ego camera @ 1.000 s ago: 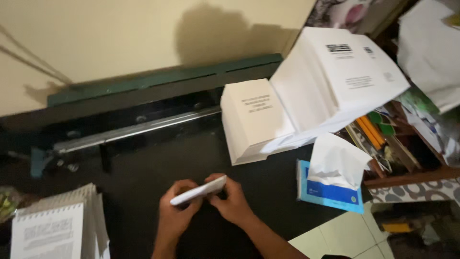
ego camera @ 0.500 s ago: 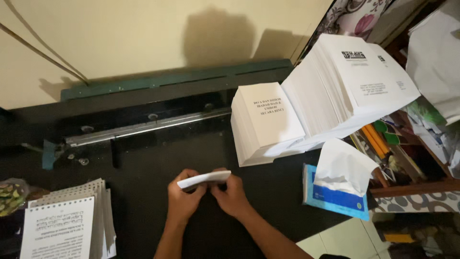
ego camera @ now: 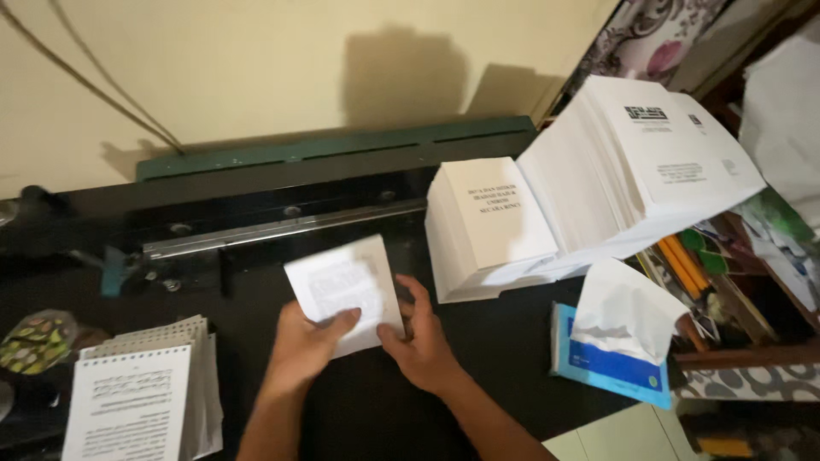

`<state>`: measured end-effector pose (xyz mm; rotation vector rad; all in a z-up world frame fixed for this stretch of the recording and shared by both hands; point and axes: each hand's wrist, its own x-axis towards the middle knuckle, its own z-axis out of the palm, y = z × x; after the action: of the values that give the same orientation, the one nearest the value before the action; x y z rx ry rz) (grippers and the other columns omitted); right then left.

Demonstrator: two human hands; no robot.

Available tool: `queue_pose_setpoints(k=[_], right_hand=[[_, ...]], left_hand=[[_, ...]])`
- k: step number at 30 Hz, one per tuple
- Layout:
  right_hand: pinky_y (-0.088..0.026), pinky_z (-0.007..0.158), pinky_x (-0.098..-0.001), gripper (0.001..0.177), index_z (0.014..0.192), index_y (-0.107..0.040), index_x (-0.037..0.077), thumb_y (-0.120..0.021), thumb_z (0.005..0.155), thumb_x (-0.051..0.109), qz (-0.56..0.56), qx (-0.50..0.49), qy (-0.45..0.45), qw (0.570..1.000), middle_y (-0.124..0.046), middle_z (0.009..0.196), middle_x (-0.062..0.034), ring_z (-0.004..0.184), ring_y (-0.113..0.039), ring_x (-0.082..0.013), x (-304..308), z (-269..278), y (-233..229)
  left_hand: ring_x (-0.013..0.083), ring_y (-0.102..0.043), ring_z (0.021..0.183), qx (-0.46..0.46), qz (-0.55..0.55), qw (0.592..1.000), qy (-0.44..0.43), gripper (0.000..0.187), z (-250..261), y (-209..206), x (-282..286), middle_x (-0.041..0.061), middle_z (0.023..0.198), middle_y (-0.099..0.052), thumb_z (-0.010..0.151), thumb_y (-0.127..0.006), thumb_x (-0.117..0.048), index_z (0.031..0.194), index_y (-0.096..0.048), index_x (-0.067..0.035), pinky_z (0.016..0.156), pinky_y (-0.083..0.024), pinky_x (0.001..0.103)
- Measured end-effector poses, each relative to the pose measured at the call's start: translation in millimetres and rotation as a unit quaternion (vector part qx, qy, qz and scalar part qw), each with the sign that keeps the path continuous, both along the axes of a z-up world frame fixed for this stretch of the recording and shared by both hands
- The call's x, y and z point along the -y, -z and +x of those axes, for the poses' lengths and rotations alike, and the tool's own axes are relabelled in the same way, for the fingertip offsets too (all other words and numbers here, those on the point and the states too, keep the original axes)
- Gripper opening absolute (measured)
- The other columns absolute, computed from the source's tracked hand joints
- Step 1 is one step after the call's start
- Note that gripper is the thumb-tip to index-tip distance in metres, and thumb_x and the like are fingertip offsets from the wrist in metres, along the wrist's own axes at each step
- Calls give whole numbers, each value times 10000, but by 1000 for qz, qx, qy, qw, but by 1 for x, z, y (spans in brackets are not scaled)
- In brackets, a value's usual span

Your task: The person places a stack of printed papers into a manual binding machine, presses the handle to secure the binding, and then removes the finished booklet. This process is repeated for multiple sets of documents on a cluttered desk.

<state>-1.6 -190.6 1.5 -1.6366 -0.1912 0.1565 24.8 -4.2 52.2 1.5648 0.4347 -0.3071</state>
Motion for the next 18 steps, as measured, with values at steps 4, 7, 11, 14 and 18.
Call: queue_pose_setpoints(k=[4,7,11,14,18], right_hand=[[-593,684,-315,688,1539,-289,128,-612,969,339,-37,52,-11,998,-737,1255,-140,940,-731,-188,-21,0,-21],[-679,743,-392,671,1543,-373,144,-657,941,225,88,-45,-14,995,-743,1234,-150,1027,-745,-250,-42,2,-30],[-681,845,-426,690,1560,-372,162,-626,919,120,103,-186,35,977,-693,1349,-187,1190,-711,-328,-72,14,-33],[-669,885,-423,673,1555,-388,166,-597,928,37,90,-261,62,959,-678,1364,-197,1234,-686,-345,-99,24,-10],[-667,878,-389,635,1518,-438,160,-574,912,29,62,-294,57,952,-657,1361,-177,1223,-678,-321,-132,34,19]], left_hand=[[226,-767,1007,38,-41,998,-21,392,-1,-35,-26,144,1172,-829,767,-768,-24,1158,-799,-5,878,-582,357],[271,-757,1120,-30,-29,998,-35,471,-9,-57,-50,135,1284,-792,822,-726,-105,1289,-730,-45,924,-567,390],[180,-673,1205,27,192,979,-69,513,-41,-80,-96,22,1306,-718,806,-784,-281,1262,-570,-182,1002,-514,390],[184,-687,1170,34,286,952,-108,538,-67,-77,-140,26,1239,-728,791,-812,-284,1268,-587,-177,1011,-503,418],[238,-698,1135,42,428,896,-111,491,-82,-31,-195,36,1122,-760,796,-795,-467,1151,-686,-145,987,-456,439]])
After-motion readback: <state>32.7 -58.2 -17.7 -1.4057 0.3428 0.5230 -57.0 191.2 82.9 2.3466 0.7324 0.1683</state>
